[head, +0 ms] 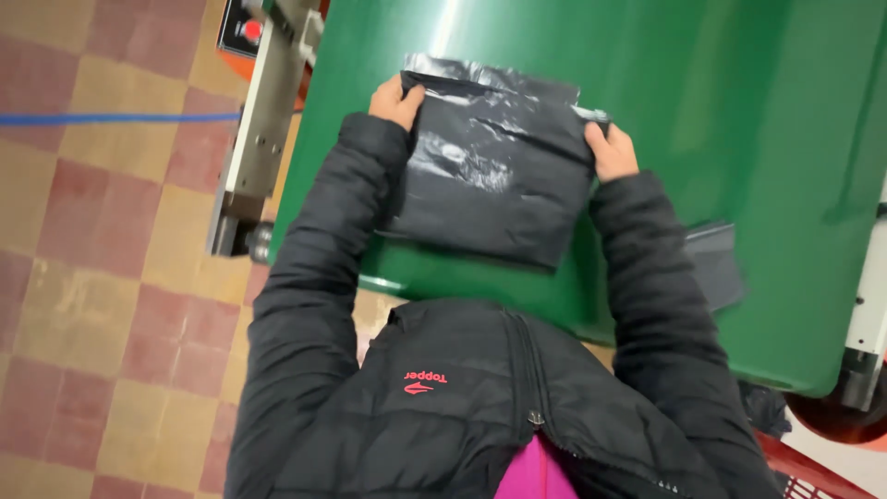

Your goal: Folding grey plastic bags on a conveyor belt and placing them into a collection basket.

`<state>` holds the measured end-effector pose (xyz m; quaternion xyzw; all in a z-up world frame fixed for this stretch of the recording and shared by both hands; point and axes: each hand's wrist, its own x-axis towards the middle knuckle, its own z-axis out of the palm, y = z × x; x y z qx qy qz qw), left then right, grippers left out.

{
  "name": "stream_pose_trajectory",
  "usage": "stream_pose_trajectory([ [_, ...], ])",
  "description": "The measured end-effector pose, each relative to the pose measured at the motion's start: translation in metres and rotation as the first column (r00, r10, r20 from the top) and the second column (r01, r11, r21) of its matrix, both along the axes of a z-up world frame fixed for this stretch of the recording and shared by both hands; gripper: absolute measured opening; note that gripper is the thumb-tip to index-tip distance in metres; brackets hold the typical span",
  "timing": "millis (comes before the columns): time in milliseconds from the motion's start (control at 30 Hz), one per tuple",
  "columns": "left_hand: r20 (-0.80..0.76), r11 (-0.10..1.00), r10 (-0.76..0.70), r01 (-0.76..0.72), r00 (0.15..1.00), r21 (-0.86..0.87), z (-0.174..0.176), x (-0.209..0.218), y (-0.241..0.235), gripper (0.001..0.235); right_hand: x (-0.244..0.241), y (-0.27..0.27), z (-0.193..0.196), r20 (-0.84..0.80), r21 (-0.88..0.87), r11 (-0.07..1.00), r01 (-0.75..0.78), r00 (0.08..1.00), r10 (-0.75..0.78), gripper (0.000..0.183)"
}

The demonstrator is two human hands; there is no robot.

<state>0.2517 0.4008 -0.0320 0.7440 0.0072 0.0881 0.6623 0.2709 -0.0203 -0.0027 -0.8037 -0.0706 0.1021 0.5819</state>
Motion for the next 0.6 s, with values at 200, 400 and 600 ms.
stream_pose_trajectory([
  [200,0.025,0.888,0.195,-0.188,0.98,0.419,-0.083,0.078,0.012,0.023,0.084,0.037,-0.016,0.216,-0.282,0.955,0.089,0.976,-0.027,0.037],
  [400,0.112,0.824,0.172,-0.205,0.979,0.528,0.015,0.024,0.005,0.035,0.1,0.085,0.011,0.11,-0.753,0.636,-0.165,0.923,0.37,0.052],
  [600,0.204,0.657,-0.401,0.125,0.893,0.743,0.055,-0.036,-0.075,0.045,0.092,0.102,0.0,0.05,-0.819,0.541,-0.192,0.915,0.401,0.027],
])
